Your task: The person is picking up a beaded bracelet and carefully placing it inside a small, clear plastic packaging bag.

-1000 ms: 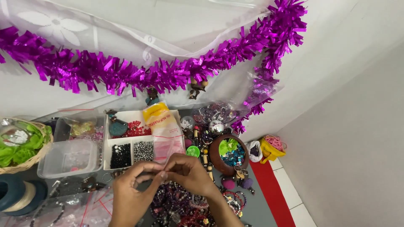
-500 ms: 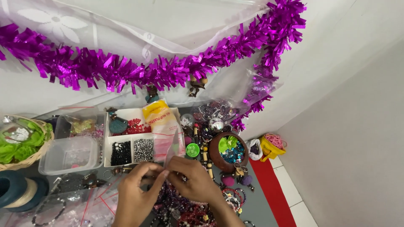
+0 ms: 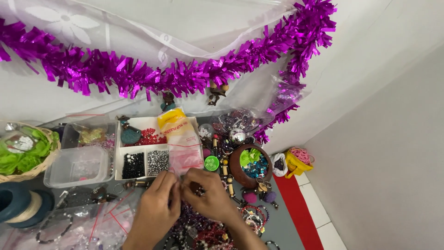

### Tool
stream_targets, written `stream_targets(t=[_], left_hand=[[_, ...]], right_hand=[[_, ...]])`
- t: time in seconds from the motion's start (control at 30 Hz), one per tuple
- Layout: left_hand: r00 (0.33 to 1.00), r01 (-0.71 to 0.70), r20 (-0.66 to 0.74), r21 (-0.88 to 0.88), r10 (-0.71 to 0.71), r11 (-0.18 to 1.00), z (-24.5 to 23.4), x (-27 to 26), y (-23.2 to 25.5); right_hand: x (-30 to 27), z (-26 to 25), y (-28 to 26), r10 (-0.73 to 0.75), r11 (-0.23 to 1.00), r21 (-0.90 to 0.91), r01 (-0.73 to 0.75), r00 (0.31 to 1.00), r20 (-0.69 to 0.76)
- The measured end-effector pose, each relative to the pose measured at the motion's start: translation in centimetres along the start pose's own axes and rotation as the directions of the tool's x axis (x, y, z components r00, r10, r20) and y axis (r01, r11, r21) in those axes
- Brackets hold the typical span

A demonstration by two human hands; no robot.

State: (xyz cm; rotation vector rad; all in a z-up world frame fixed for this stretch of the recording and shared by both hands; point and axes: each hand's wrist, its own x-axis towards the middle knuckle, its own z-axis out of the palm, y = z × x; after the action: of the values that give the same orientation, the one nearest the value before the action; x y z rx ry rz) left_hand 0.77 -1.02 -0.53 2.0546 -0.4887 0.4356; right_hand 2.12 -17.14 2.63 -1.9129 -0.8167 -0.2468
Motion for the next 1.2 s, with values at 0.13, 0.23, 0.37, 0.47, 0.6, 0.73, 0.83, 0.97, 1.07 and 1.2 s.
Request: stream_targets(t=[0.13,0.23,0.37,0.47,0.6,0.73,0.83,0.97,1.07,1.2], left_hand=[[0.981,0.189,0.046,0.006,-0.189,0.982,0.3,-0.4,-1.7],[0.989,0.144,0.017,0.094,-0.146,0.985,-1.1,-0.4,-1.9],[0.966,0.255,0.038,0.045,-0.257,0.966,-1.6,-0.4,-1.8],[0.965,0.263,0.023,0.018,-0.263,0.965,-1.5,-0.5,-1.4],[0.976,0.217,0.039,-0.08,-0.215,0.973,-1.1,-0.4,0.0],[0.995,0.092,0.025,-0.037,-0.091,0.995,-0.4,-0.2,1.3],[0.998,0.037,-0.041,-0.121,-0.042,0.992,-1.0,0.2,2.1],[0.894,0.363,-0.098,-0.416,-0.438,0.834,-3.3,1.6,2.2],[0.8,0.519,0.186,-0.691,-0.57,0.503,-2.9,1.2,-2.0],[0.947,0.226,0.094,-0.874,-0.307,0.429,-0.5,-0.4,-6.2]], right_hand=[[-0.9,0.8,3.2,0.133,0.987,-0.075,-0.139,0.987,-0.085],[-0.8,-0.1,4.4,-0.001,0.978,-0.203,-0.047,0.974,-0.227],[-0.2,0.0,2.4,-0.028,0.982,-0.188,-0.023,0.965,-0.262],[-0.1,0.4,2.0,-0.142,0.953,-0.294,0.072,0.964,-0.224],[-0.1,0.8,1.0,-0.255,0.849,-0.5,0.171,0.961,-0.105],[0.0,1.0,1.3,-0.106,0.959,-0.275,0.07,0.987,-0.117],[0.0,-0.1,1.8,-0.082,0.989,-0.142,0.048,0.966,-0.245],[-1.3,-2.0,3.6,0.092,0.955,0.297,-0.009,0.959,-0.267],[-2.1,-2.7,4.9,0.108,0.922,0.387,-0.019,0.971,-0.211],[-1.5,-3.6,4.1,0.082,0.933,0.357,-0.043,0.992,-0.096]])
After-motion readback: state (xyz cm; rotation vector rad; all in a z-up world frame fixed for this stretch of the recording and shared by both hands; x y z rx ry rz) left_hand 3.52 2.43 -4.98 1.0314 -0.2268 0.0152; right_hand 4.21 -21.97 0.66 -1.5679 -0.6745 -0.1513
